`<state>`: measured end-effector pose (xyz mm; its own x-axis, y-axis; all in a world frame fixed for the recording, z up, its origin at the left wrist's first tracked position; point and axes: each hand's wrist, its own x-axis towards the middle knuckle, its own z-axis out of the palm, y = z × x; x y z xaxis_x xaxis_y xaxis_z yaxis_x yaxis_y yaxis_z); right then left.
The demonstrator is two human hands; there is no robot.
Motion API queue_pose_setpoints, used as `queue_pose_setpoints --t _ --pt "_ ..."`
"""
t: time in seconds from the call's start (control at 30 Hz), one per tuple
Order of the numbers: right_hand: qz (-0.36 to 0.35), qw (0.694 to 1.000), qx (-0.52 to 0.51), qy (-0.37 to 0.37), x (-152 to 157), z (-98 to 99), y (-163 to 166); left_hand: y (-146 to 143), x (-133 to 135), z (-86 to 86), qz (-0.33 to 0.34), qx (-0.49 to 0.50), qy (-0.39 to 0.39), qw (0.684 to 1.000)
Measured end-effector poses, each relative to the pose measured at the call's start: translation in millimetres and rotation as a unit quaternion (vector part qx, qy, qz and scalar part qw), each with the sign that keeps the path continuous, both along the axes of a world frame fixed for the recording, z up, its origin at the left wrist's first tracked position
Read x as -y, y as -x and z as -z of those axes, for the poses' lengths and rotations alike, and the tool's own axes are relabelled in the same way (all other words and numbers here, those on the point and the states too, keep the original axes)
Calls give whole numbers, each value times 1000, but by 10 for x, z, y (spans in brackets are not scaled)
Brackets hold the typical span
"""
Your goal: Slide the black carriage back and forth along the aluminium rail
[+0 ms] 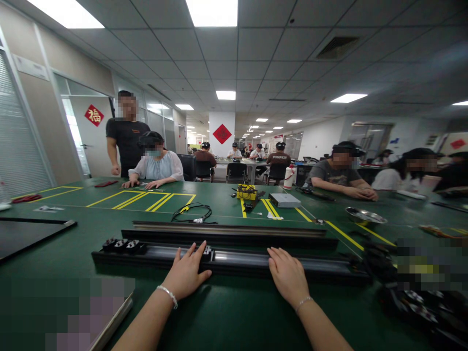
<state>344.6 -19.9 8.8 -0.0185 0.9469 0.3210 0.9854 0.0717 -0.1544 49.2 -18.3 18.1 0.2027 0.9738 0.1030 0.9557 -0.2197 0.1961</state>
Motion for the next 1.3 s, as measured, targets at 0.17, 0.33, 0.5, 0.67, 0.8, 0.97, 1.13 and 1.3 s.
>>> queue_pose_setpoints --t 0.17,0.33,0.5,0.67,0.8,0.97,1.13,1.3 --pt "3 1000 -4 -1 16 -12 6 4 0 0 2 6 0 1000" --pt "4 1000 -6 2 37 -45 22 -4 13 -9 0 0 -3 1000" --pt "3 1000 -4 6 28 -40 17 -26 12 -10 -2 -8 -6 1000" --pt "3 1000 -3 7 18 -23 8 -43 9 -9 -1 -10 -7 1000" --pt "0 1000 -1 1 12 -9 3 -57 10 -7 -4 -13 -6 1000" --pt "1 1000 0 -8 3 10 -1 -101 29 -32 -5 -24 -14 1000" --pt "0 1000 -1 -7 2 12 -2 -124 40 -37 -6 -28 -14 999" --pt "1 1000 -3 -6 6 6 0 -109 22 -6 -5 -26 -17 1000"
